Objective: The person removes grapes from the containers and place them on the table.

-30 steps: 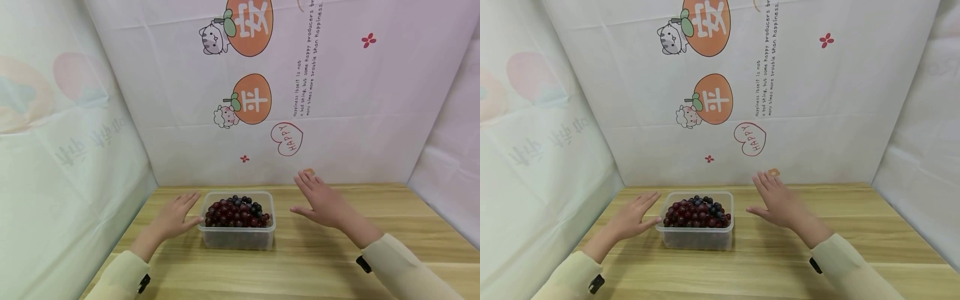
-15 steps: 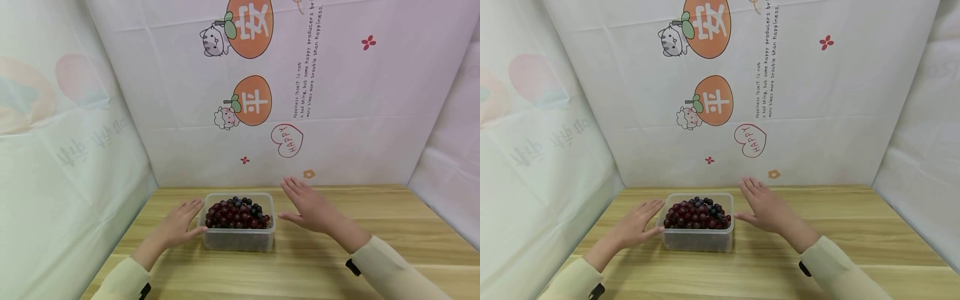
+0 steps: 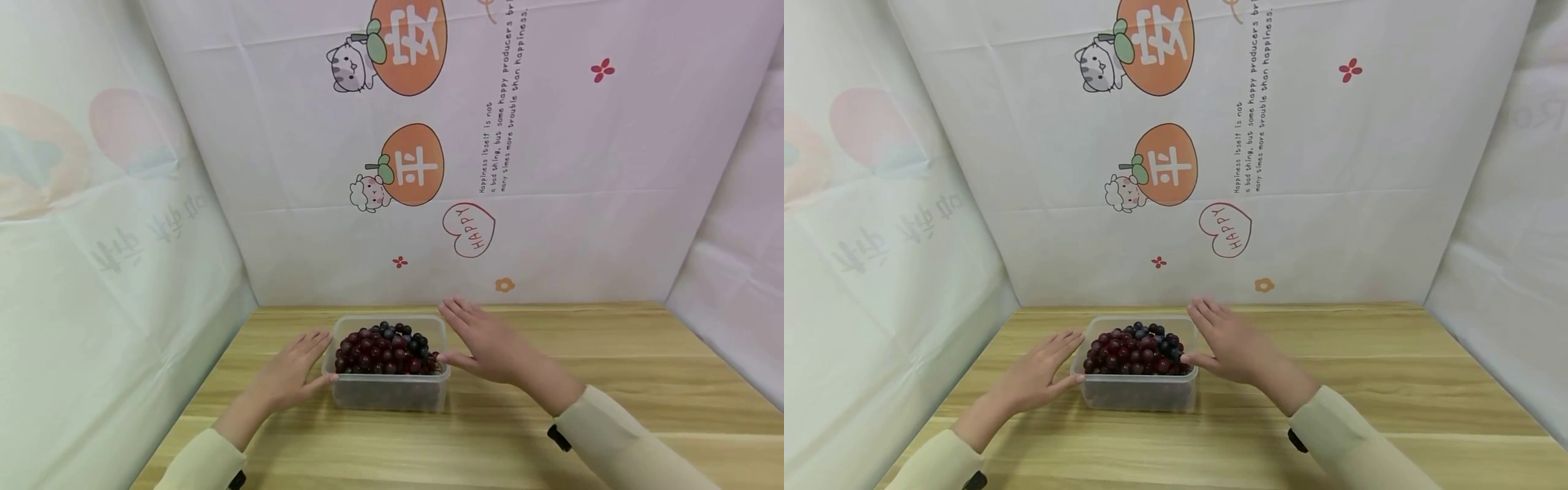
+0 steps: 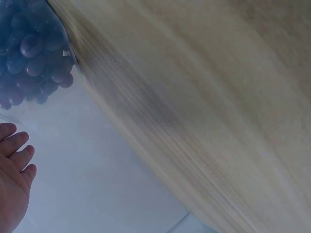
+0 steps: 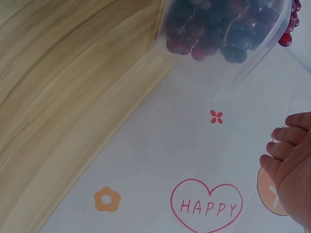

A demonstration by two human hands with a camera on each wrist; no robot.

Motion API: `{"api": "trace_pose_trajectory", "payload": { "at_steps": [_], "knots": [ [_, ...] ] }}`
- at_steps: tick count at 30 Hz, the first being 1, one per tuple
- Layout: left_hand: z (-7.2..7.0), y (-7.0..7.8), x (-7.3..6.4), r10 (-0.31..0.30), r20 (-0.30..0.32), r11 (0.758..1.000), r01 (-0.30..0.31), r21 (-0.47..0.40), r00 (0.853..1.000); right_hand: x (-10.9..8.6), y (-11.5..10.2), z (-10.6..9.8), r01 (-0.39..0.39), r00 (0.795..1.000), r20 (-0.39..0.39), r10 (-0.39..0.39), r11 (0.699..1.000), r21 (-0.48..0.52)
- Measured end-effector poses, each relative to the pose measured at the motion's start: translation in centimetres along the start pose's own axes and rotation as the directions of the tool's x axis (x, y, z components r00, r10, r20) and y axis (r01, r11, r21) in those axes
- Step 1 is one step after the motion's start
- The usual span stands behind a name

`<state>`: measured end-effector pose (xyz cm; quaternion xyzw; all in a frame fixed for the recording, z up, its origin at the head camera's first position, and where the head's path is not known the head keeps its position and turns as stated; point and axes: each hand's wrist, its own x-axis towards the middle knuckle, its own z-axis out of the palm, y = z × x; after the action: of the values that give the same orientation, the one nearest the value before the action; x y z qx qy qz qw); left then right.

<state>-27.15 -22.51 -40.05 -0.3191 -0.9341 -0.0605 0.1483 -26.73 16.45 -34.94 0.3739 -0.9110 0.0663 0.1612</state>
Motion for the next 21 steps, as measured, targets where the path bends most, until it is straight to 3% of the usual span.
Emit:
{"api": "trace_pose_trajectory", "payload": {
  "at_steps": [13,21],
  "knots": [
    [0.1,0.3,-0.2,0.001,-0.016,1.0,-0.001,0.011,1.0,2.4,-2.5,0.4,0.007,0.995,0.101,-0.018,0.994,0.11],
    [0.2,0.2,-0.2,0.015,-0.021,1.0,-0.014,0.025,1.0,3.8,-3.2,0.8,0.016,0.989,0.141,-0.033,0.992,0.124]
  ]
}}
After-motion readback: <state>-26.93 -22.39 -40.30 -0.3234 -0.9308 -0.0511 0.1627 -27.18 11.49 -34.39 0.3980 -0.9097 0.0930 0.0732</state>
